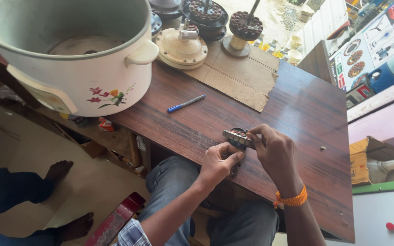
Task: The person sits at a wooden workbench and repeatedly inserts small copper wire pieces into the slots of a circular stator component. They hold the stator with one hand and use the other to place the wires, occasionally adjusting the component's position.
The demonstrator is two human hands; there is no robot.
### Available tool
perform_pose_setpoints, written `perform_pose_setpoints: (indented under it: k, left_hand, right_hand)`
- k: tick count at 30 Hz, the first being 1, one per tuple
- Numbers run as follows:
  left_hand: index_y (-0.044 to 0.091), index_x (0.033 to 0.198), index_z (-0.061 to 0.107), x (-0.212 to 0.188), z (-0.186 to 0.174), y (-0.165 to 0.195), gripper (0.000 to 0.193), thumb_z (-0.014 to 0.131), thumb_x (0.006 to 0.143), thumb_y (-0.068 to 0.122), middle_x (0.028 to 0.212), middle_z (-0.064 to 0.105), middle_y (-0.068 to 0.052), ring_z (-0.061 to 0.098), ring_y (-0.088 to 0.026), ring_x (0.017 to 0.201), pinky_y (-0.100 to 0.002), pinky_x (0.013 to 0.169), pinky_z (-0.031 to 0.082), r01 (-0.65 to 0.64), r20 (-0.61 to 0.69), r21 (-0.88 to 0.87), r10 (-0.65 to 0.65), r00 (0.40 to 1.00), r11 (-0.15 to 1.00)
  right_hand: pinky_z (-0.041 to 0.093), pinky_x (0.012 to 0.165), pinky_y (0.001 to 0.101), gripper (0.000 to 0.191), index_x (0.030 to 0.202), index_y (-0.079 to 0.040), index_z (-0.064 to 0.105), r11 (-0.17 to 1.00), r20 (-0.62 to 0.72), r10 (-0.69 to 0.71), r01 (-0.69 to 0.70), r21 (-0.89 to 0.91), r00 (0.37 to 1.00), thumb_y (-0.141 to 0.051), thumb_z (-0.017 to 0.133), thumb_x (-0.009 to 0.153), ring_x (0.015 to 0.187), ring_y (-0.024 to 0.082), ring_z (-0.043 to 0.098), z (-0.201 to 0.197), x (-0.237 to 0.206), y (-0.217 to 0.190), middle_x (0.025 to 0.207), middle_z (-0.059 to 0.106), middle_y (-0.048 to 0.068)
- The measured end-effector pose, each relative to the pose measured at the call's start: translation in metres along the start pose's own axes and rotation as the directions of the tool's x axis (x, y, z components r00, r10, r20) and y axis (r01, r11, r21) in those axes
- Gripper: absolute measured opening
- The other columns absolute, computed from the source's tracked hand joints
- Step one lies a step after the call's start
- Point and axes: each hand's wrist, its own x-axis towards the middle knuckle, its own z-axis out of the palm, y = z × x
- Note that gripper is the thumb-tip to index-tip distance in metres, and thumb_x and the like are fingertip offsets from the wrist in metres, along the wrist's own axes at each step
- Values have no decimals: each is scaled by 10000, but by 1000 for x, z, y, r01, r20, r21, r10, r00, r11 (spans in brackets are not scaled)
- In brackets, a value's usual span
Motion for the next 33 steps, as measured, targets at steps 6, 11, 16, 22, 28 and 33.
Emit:
perform_pose_setpoints:
  k: [6, 11, 16, 22, 28, 33]
  left_hand:
    - [5, 933, 733, 8, 10, -2, 180, 752, 896, 180, 745, 740, -28, 613, -81, 577, -275, 510, 467, 119, -82, 113, -110, 990, 986]
    - [18, 951, 748, 16, 20, -5, 177, 758, 890, 184, 806, 778, -23, 718, -70, 747, -276, 716, 552, 7, -150, 100, 8, 989, 995]
    - [59, 954, 746, -3, 22, 5, 148, 777, 902, 193, 819, 744, -46, 682, -142, 710, -307, 697, 540, -132, -228, 300, 205, 952, 945]
    - [170, 1424, 511, 17, -5, 31, 627, 783, 859, 190, 1178, 706, -66, 661, -258, 1093, -423, 1019, 456, -751, 334, 587, 754, 566, 304]
    - [199, 1579, 380, 64, -25, 31, 857, 812, 840, 163, 1116, 715, -31, 666, -235, 1110, -435, 1062, 463, -699, 545, 335, 475, 691, 632]
    - [213, 1367, 643, 66, -28, 29, 539, 814, 864, 124, 1196, 692, -41, 659, -254, 1147, -407, 1017, 513, -715, 603, 305, 453, 656, 629]
  right_hand:
    - [514, 606, 391, 128, 967, -86, 765, 984, 193, 172, -177, 9, 966, -195, 731, 909, 601, 221, 710, 9, 22, 31, 702, 720, 134]
    - [500, 624, 429, 159, 986, -110, 793, 964, 197, 252, -228, -139, 948, -239, 757, 899, 603, 255, 675, 17, 34, 61, 698, 709, 133]
    - [502, 629, 431, 188, 983, -113, 802, 962, 107, 253, -238, -135, 962, -276, 776, 894, 627, 260, 673, 27, 32, 76, 690, 694, 126]
    - [495, 636, 426, 214, 1037, -100, 799, 953, 1, 290, -288, -97, 957, -288, 763, 942, 624, 272, 666, 15, 14, 84, 703, 681, 151]
    - [451, 570, 341, 213, 1033, -58, 798, 927, 11, 366, -366, 79, 930, -246, 768, 938, 603, 133, 573, -20, 1, 66, 678, 669, 70]
    - [413, 513, 254, 180, 1005, -42, 794, 900, 136, 374, -395, 186, 917, -196, 769, 915, 573, 45, 503, -37, -19, 42, 635, 662, -7]
